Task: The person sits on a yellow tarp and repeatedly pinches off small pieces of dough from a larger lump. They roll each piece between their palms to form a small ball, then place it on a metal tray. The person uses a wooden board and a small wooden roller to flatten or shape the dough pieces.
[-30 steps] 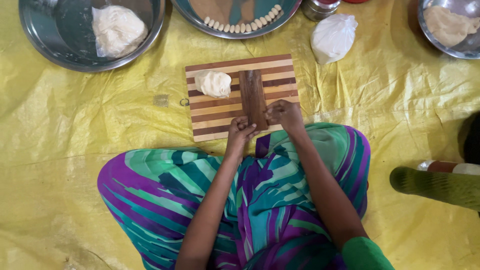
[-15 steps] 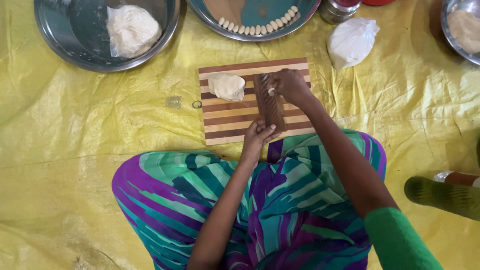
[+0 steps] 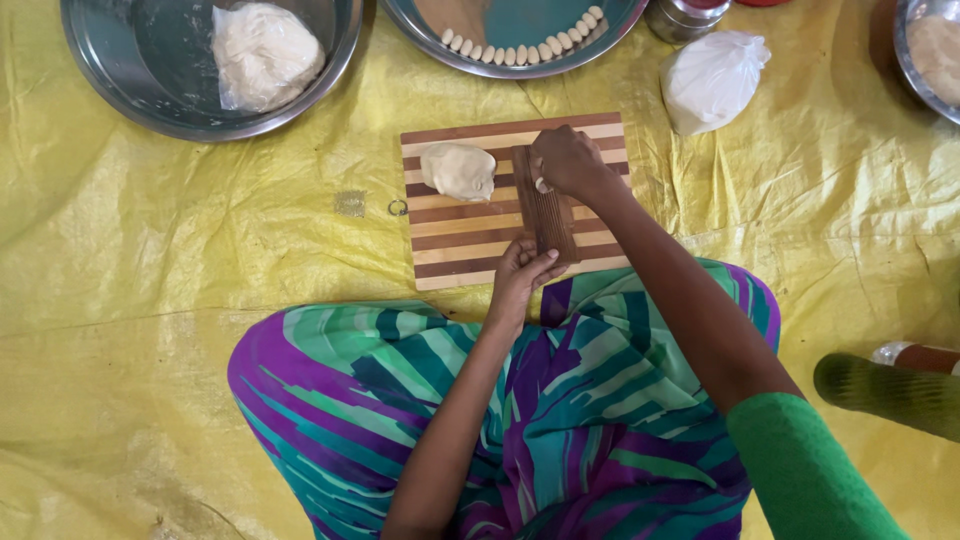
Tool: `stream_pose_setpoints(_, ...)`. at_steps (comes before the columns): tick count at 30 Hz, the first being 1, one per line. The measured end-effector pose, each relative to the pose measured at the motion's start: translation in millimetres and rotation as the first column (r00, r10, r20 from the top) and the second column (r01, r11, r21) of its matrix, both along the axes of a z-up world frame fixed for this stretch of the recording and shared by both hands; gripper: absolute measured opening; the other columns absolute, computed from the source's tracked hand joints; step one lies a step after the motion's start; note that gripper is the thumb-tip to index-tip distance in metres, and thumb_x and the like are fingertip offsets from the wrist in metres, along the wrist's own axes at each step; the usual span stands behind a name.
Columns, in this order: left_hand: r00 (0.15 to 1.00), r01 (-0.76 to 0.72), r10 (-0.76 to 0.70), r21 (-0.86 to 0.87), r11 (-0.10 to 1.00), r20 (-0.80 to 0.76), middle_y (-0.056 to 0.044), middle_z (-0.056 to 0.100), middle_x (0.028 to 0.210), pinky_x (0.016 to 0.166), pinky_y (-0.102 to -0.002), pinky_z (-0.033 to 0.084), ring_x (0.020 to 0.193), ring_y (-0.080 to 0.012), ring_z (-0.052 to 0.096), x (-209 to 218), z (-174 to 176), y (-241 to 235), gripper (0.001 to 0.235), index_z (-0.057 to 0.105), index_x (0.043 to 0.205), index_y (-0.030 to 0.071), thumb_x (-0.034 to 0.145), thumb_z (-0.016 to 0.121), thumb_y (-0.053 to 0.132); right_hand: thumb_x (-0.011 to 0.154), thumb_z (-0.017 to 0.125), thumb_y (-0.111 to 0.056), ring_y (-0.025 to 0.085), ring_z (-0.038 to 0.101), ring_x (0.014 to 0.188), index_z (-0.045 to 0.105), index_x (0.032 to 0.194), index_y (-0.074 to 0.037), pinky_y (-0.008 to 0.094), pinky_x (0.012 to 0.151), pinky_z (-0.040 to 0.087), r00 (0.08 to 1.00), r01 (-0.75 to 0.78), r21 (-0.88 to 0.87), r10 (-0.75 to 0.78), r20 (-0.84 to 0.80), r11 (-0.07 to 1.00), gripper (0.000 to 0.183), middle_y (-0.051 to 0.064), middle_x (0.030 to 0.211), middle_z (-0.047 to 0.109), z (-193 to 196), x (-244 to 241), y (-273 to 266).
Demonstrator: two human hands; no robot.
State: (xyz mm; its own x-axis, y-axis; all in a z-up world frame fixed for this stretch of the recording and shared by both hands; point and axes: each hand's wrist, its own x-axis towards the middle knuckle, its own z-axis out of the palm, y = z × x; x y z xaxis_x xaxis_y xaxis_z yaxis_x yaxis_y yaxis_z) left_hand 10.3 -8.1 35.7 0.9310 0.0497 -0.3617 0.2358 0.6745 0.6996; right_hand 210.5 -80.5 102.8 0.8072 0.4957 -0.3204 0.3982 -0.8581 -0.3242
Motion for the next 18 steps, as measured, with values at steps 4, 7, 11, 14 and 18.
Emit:
stream_pose_setpoints(4, 1.000, -0.004, 0.004, -0.016, 1.000, 0.009, -0.012, 0.069, 0.097, 0.090, -0.036, 0.063, 0.090, -0.0222, 0.075, 0, 2, 1, 0.022, 0.056, 0.108, 0.001, 0.095, 0.070, 0.008, 0.063, 0.088, -0.012, 0.032, 0.074, 0.091, 0.075, 0.082, -0.009, 0.045, 0.083, 0.057, 0.997, -0.064, 0.000, 0.064, 0.046, 0.998, 0.023, 0.013, 0.089, 0.076, 0, 2, 3)
stream_pose_setpoints(7, 1.000, -0.003, 0.003, -0.015, 1.000, -0.017, -0.010, 0.068, 0.096, 0.090, -0.036, 0.064, 0.090, -0.0209, 0.074, 0, 2, 1, 0.021, 0.055, 0.107, 0.001, 0.094, 0.070, 0.007, 0.070, 0.090, -0.016, 0.034, 0.074, 0.094, 0.075, 0.083, -0.006, 0.048, 0.082, 0.057, 0.998, -0.057, -0.142, 0.060, 0.017, 0.988, 0.022, 0.015, 0.090, 0.076, 0, 4, 6)
stream_pose_setpoints(11, 1.000, -0.017, 0.017, -0.014, 1.000, -0.026, -0.009, 0.066, 0.095, 0.089, -0.036, 0.064, 0.089, -0.0199, 0.073, 1, 1, 1, 0.020, 0.056, 0.106, 0.001, 0.093, 0.070, 0.005, 0.073, 0.091, -0.021, 0.037, 0.073, 0.097, 0.075, 0.095, -0.009, 0.050, 0.081, 0.056, 0.997, -0.016, -0.197, 0.030, 0.069, 0.980, 0.030, 0.015, 0.095, 0.075, 3, 5, 12)
stream_pose_setpoints(14, 1.000, -0.022, 0.022, -0.006, 1.000, -0.010, -0.009, 0.066, 0.094, 0.087, -0.036, 0.064, 0.087, -0.0185, 0.072, 0, -3, 2, 0.019, 0.056, 0.105, 0.001, 0.093, 0.070, 0.004, 0.067, 0.095, -0.025, 0.035, 0.071, 0.105, 0.075, 0.097, -0.010, 0.049, 0.084, 0.056, 0.999, -0.009, -0.280, 0.023, 0.049, 0.960, 0.039, 0.013, 0.104, 0.074, 6, 6, 16)
stream_pose_setpoints(18, 1.000, -0.017, 0.017, 0.003, 1.000, -0.013, -0.009, 0.067, 0.093, 0.087, -0.036, 0.064, 0.086, -0.0186, 0.072, 1, -10, 1, 0.017, 0.057, 0.103, 0.002, 0.093, 0.070, 0.003, 0.072, 0.092, -0.022, 0.035, 0.072, 0.106, 0.075, 0.101, -0.008, 0.050, 0.083, 0.056, 0.996, 0.016, -0.301, 0.012, 0.093, 0.953, 0.037, 0.015, 0.108, 0.074, 4, 10, 17)
